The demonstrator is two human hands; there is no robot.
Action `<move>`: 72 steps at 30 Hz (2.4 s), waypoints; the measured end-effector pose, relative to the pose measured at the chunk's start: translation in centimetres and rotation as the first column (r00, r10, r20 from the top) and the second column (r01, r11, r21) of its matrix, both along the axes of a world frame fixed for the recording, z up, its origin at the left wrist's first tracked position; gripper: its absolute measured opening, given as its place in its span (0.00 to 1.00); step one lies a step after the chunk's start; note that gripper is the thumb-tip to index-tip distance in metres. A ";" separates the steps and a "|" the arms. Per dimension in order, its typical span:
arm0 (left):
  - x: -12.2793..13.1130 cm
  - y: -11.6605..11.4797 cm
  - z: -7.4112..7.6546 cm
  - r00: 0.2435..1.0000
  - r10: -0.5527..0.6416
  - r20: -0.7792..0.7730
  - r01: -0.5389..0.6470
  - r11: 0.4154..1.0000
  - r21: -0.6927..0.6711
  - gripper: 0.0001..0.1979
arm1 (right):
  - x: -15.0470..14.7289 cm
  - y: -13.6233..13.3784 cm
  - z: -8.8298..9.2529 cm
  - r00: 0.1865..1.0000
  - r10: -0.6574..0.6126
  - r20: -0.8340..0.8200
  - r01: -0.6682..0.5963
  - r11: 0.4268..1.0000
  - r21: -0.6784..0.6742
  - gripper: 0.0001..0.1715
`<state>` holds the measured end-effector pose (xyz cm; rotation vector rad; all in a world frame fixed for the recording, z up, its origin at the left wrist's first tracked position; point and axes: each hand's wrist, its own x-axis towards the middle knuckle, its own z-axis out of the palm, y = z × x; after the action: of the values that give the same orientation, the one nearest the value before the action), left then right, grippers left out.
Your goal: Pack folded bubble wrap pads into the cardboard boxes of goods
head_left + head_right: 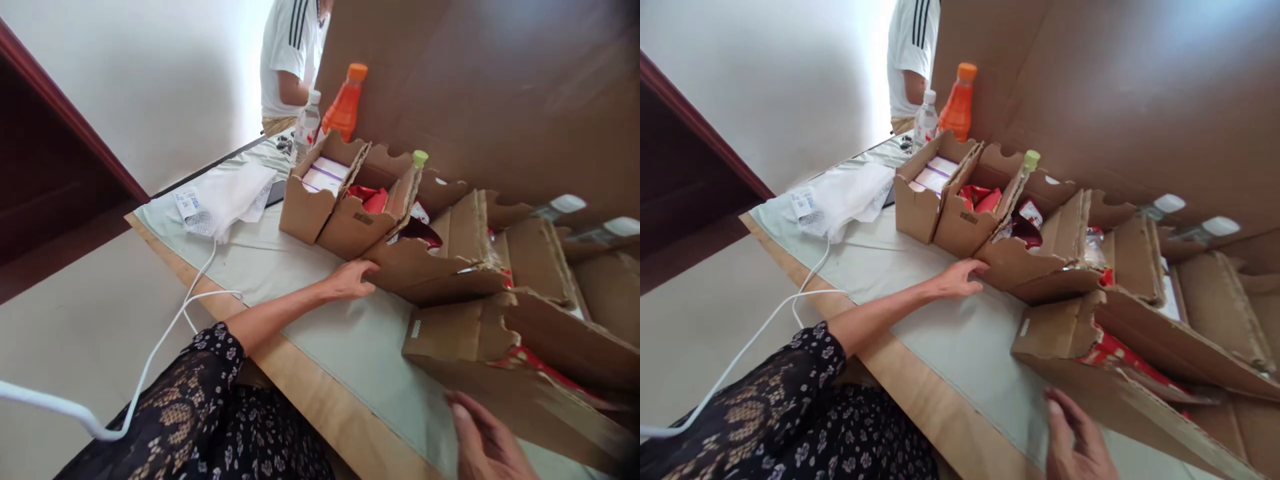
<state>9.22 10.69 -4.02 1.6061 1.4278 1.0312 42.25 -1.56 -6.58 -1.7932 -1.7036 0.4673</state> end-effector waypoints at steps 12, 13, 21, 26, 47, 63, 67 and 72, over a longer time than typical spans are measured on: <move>-8.4 -16.0 -3.8 0.902 0.430 0.034 -0.430 0.890 0.149 0.16 | -31.1 9.7 7.8 0.495 0.861 0.118 -0.837 0.437 0.330 0.14; -8.3 -16.6 -4.6 0.897 0.442 0.020 -0.438 0.879 0.188 0.17 | -34.6 10.4 7.9 0.462 0.873 0.155 -0.859 0.398 0.321 0.15; -7.7 -17.0 -6.7 0.907 0.420 -0.010 -0.404 0.878 0.257 0.22 | -53.5 14.5 6.6 0.390 0.890 0.236 -0.911 0.411 -0.045 0.22; -8.0 -17.1 -6.4 0.911 0.411 0.037 -0.409 0.885 0.224 0.18 | -51.3 19.2 7.2 0.536 0.838 -0.099 -0.823 0.545 0.162 0.32; -7.8 -17.5 -2.8 0.720 0.359 0.594 -0.101 0.901 -0.422 0.38 | -11.4 3.0 5.6 0.839 0.324 -0.437 -0.499 0.779 -0.380 0.22; -1.5 -17.2 -0.3 0.780 0.244 -0.577 0.010 0.916 0.400 0.29 | -4.9 -4.8 0.7 0.966 0.126 0.226 -0.170 0.968 0.187 0.26; 1.9 -17.5 -2.3 0.670 -0.038 -0.741 0.251 0.951 0.178 0.29 | -11.9 -3.9 0.0 0.825 0.502 0.259 -0.520 0.854 0.002 0.32; 1.5 -17.3 -4.5 0.554 -0.182 -0.812 0.260 0.965 -0.039 0.30 | -9.8 -4.6 -2.8 0.787 0.495 0.369 -0.497 0.862 -0.097 0.33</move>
<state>10.72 -6.61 -8.51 2.4286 1.6676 0.1366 32.49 -6.11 -9.42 -1.4765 -2.4738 0.3325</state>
